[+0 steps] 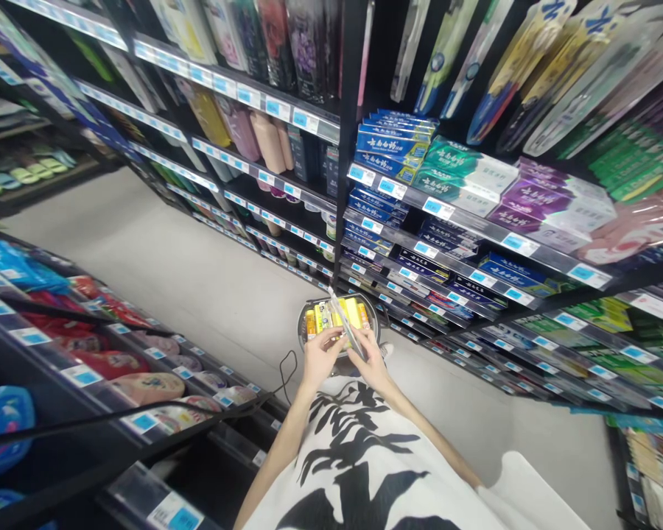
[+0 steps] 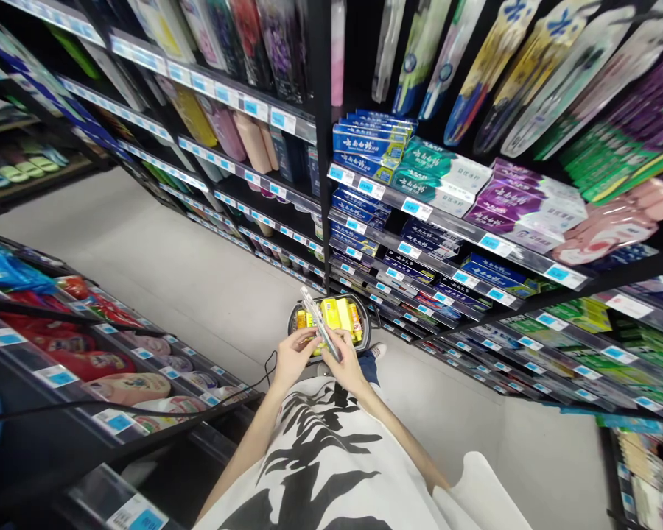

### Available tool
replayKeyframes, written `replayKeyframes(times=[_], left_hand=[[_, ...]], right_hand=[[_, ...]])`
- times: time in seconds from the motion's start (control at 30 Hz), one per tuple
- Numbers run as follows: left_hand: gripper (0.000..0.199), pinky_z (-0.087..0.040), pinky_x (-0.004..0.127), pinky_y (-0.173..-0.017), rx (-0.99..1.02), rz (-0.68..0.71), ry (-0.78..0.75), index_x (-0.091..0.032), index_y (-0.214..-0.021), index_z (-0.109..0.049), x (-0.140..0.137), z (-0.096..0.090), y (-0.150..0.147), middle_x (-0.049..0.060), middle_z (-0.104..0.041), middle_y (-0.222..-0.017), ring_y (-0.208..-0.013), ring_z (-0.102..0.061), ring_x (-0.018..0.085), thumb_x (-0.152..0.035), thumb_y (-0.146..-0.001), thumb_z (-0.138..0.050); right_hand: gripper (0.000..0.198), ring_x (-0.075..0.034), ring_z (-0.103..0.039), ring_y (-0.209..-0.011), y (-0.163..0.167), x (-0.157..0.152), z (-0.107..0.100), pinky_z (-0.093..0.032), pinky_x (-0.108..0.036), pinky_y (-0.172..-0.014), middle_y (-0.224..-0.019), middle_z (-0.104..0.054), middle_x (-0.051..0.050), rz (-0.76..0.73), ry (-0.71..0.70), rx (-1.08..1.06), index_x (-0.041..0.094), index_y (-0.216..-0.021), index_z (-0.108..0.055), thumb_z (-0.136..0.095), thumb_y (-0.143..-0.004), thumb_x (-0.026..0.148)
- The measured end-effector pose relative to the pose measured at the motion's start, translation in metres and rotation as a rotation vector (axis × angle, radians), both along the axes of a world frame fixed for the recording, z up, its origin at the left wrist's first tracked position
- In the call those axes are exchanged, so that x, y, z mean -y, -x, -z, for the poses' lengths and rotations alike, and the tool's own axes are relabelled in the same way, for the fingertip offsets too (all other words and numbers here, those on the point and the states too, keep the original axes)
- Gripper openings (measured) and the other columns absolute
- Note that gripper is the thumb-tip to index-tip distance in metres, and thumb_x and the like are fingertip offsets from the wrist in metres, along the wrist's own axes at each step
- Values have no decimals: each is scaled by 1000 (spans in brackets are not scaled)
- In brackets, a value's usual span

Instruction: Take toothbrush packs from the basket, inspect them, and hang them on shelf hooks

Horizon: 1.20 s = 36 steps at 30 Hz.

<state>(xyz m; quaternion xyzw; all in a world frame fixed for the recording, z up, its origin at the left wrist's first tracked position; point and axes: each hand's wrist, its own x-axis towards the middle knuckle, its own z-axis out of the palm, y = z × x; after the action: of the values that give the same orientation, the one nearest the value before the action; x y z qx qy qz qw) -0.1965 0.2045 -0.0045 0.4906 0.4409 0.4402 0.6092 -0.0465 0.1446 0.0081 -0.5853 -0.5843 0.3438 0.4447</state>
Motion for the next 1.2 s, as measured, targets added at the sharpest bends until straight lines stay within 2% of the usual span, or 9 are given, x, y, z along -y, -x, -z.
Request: replayKeyframes(times=[0.1,0.2,0.33,0.63,0.8,1.03,1.2], left_hand=[[43,-55,39,-98,91,8,80,-13,-110,-71,-1,2,-1,15,-72,-116,-108,-69,26,-41,-78,-77],[51,-53,43,-102,158,23,123,-11,-115,-68,0,6,-7,18,-69,-122,-114,-67,28,-44,-78,-76],[55,-50,45,-106,163,66,138,-11,-121,-65,1,9,-12,20,-67,-126,-118,-65,29,-46,-79,-73],[64,-51,44,-104,197,92,142,-13,-132,-55,1,12,-11,19,-66,-127,-119,-64,28,-48,-81,-71],[55,-50,43,-106,191,73,128,-14,-126,-58,2,14,-11,17,-67,-126,-119,-64,27,-44,-82,-70],[38,-53,40,-100,137,10,86,-15,-112,-66,0,18,-11,15,-70,-118,-110,-68,25,-38,-82,-71],[32,-55,38,-94,32,-19,18,-16,-109,-71,1,6,-11,12,-73,-110,-101,-69,23,-34,-82,-72]], right_hand=[[45,-22,-51,-126,3,0,-5,-40,-39,-113,-128,-51,-10,26,-28,-8,27,-138,-60,-60,-94,39],[40,-22,-55,-122,5,0,-5,-43,-37,-111,-125,-53,-9,120,-37,39,28,-129,-67,-64,-91,36],[39,-21,-56,-120,6,0,-1,-45,-36,-108,-124,-54,-10,176,-34,72,27,-127,-69,-68,-88,32],[39,-23,-57,-119,5,-1,-3,-47,-38,-107,-123,-56,-10,168,-36,87,27,-125,-70,-69,-86,30],[40,-22,-59,-116,6,-1,-3,-47,-38,-105,-121,-57,-10,163,-16,56,26,-126,-69,-69,-86,31],[39,-22,-57,-121,4,-1,-1,-45,-38,-106,-128,-60,-11,116,-14,-75,24,-130,-65,-63,-92,35],[43,-24,-61,-119,5,0,-2,-51,-36,-99,-133,-61,-9,90,107,-236,25,-135,-62,-55,-96,43]])
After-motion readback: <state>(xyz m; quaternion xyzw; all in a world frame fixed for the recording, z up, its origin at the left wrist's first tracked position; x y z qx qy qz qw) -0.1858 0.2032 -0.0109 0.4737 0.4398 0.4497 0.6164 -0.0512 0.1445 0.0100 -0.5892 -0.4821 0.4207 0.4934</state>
